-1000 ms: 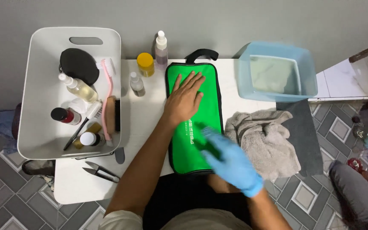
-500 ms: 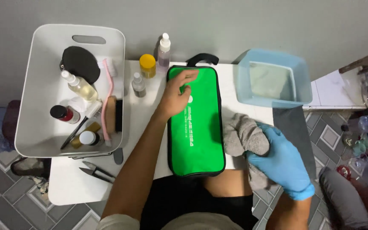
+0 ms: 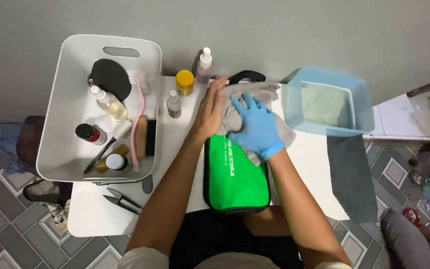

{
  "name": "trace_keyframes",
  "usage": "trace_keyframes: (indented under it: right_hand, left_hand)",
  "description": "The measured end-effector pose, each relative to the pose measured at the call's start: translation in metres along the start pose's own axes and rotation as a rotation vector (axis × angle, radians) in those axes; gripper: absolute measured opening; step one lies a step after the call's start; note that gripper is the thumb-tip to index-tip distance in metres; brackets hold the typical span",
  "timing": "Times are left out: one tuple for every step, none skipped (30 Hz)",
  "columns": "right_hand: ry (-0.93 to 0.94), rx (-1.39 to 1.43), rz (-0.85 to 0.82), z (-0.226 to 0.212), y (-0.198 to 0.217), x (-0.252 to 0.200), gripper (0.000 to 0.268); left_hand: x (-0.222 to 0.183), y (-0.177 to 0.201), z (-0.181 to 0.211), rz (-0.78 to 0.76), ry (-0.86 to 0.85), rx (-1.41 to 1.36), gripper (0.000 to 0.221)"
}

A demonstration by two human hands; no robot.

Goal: The person is polishing a green bag with a grey cloth, applying cleaning agents and wiping the surface thoroughly.

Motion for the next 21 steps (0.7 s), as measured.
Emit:
trace_keyframes:
  right_hand:
    - [0.007,-0.003,0.002,0.0,-0.008,-0.004,0.096]
    - [0.032,-0.001,0.02,0.001,-0.014,-0.008,0.094]
    - [0.046,0.005,0.031,0.002,-0.023,-0.017,0.092]
    - [0.043,0.006,0.025,0.001,-0.015,-0.025,0.092]
    - [0.1,0.025,0.041,-0.003,-0.004,-0.033,0.083]
    - [0.157,0.045,0.057,-0.008,0.006,-0.041,0.073]
    - [0.153,0.043,0.053,-0.013,0.018,-0.053,0.073]
    - [0.226,0.105,-0.024,-0.023,0.026,-0.065,0.074]
    - [0.302,0.166,-0.101,-0.034,0.034,-0.078,0.074]
    - [0.301,0.163,-0.106,-0.038,0.042,-0.093,0.074]
    - [0.356,0.252,-0.178,-0.045,0.05,-0.107,0.074]
    - [0.412,0.341,-0.251,-0.053,0.057,-0.123,0.074]
    - [0.412,0.336,-0.249,-0.046,0.063,-0.124,0.074]
    - [0.539,0.404,-0.323,-0.047,0.067,-0.13,0.077]
    - [0.666,0.479,-0.399,-0.048,0.071,-0.139,0.081]
    - [0.665,0.479,-0.4,-0.043,0.083,-0.135,0.081]
    - [0.537,0.573,-0.39,-0.032,0.095,-0.126,0.079]
    - [0.408,0.664,-0.379,-0.021,0.106,-0.117,0.078]
    - [0.41,0.665,-0.375,-0.019,0.11,-0.104,0.078]
    - [0.355,0.581,-0.273,-0.011,0.118,-0.088,0.078]
    - [0.295,0.5,-0.172,-0.004,0.126,-0.074,0.077]
  left_hand:
    - [0.001,0.003,0.003,0.007,-0.003,0.0,0.045]
    - [0.003,0.001,0.004,-0.043,0.036,0.065,0.045]
    - [0.001,-0.004,0.002,-0.102,0.085,0.128,0.044]
    - [0.0,-0.003,0.002,-0.105,0.09,0.125,0.044]
    - [0.001,-0.006,-0.001,-0.153,0.124,0.174,0.045]
    - [0.002,-0.008,-0.004,-0.202,0.157,0.222,0.047]
    - [0.003,-0.009,-0.004,-0.205,0.159,0.218,0.047]
    - [0.003,-0.011,-0.005,-0.219,0.166,0.255,0.048]
    - [0.003,-0.011,-0.006,-0.228,0.173,0.291,0.05]
    - [0.003,-0.012,-0.001,-0.228,0.175,0.286,0.05]
    - [0.004,-0.012,0.003,-0.228,0.216,0.246,0.053]
    - [0.004,-0.012,0.008,-0.229,0.256,0.206,0.056]
    - [0.006,-0.012,0.009,-0.227,0.251,0.204,0.056]
    - [0.006,-0.012,0.007,-0.227,0.292,0.19,0.065]
    - [0.003,-0.013,0.005,-0.229,0.34,0.176,0.074]
    - [0.001,-0.012,0.008,-0.23,0.341,0.176,0.074]
    - [0.0,-0.01,0.013,-0.238,0.314,0.126,0.067]
    - [-0.001,-0.009,0.019,-0.247,0.287,0.076,0.06]
    - [-0.002,-0.008,0.017,-0.246,0.285,0.08,0.06]
    - [-0.001,-0.008,0.018,-0.242,0.266,0.061,0.059]
    - [-0.001,-0.008,0.017,-0.243,0.251,0.041,0.059]
Point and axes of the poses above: each hand's wrist, its own x-axis towards the middle knuckle, its own y-axis out of the back of the hand, z = x × y, the point moved 6 cm from there along x, towards the middle knuckle, and after that the axes turned 14 degrees about -x, right-handed, at the moved point
